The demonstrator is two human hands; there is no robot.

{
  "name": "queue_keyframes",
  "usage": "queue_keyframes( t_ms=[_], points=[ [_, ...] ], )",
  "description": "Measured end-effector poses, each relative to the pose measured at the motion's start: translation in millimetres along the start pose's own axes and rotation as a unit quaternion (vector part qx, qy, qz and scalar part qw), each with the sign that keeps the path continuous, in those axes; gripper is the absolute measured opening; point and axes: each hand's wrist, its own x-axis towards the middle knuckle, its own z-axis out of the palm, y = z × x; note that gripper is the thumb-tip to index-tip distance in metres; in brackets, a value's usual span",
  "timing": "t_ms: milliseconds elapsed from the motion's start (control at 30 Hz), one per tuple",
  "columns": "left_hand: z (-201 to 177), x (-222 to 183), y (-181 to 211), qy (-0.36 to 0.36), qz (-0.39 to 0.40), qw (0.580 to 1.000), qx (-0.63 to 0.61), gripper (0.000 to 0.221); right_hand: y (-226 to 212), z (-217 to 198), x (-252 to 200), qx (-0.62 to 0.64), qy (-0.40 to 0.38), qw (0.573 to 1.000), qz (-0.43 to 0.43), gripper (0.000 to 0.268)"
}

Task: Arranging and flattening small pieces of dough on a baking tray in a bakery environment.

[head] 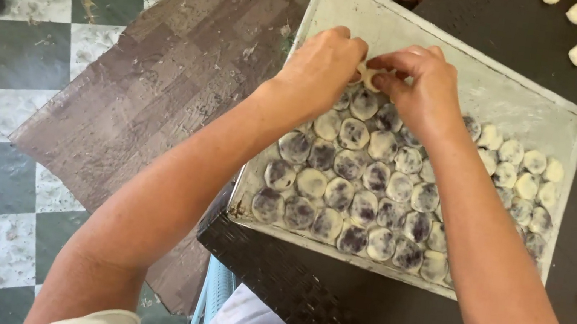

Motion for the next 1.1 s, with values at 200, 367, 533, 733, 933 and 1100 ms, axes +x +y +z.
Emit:
queue_keyframes(
  t_ms=[200, 367, 533, 733, 933, 1100],
  points=[
    [-3, -5, -7, 0.046, 0.049, 0.985, 0.157, 0.039, 23, -4, -46, -0.120, 0.102, 0.984, -0.079, 0.046],
    [7, -7, -21, 0.110, 0.146, 0.968, 0.171, 0.024, 38, 18, -93, -0.201, -0.016, 0.976, 0.079, 0.086],
    [17, -3, -19, 0.145, 0.131, 0.959, 0.205, 0.029, 35, 17, -89, -0.217, 0.000, 0.974, 0.064, 0.088],
    [18, -5, -20, 0.140, 0.134, 0.966, 0.173, 0.030, 15, 23, -80, -0.231, -0.040, 0.969, 0.079, 0.090],
    [20, 3, -24, 0.131, 0.153, 0.974, 0.105, 0.028, -10, 23, -69, -0.260, -0.056, 0.960, 0.091, 0.095],
    [22, 1, -26, 0.142, 0.164, 0.973, 0.084, 0.030, -19, 32, -65, -0.263, -0.073, 0.959, 0.080, 0.100]
  ],
)
